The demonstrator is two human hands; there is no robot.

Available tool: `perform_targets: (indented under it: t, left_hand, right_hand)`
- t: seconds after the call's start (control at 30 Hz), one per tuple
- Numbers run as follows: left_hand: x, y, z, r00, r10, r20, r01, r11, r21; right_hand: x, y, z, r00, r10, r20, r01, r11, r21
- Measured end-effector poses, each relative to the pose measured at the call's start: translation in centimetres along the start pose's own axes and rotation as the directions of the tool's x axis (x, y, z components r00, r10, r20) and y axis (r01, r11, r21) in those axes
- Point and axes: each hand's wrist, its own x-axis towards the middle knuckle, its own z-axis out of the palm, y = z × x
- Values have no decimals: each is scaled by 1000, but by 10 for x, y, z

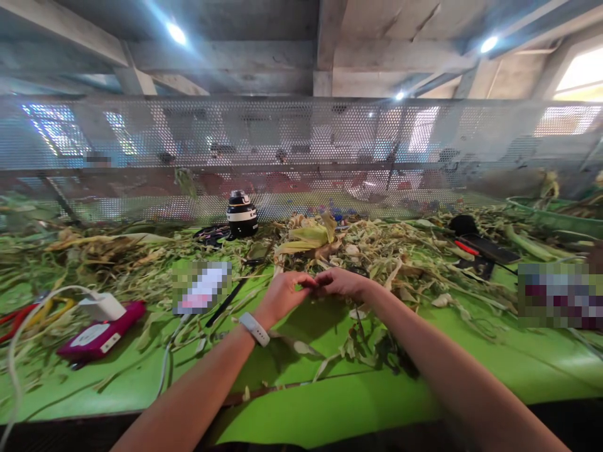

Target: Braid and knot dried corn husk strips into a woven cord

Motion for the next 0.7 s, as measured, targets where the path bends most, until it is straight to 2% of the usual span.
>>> perform_targets:
  t: [0.23,0.43,0.7]
  left_hand:
    - [1,-3,-1,999,-52,7,53,996,-75]
    - [2,-9,-1,996,-87,26,90,980,-176]
    - [6,-11,-1,961,-258,99,276,901,-335]
  right_hand:
    - [4,6,-4,989,100,-112,-97,995,29]
    - [2,2,-11,987,16,-163,-33,995,-97]
    - [0,-2,-19,994,-45,-104,14,960,-280]
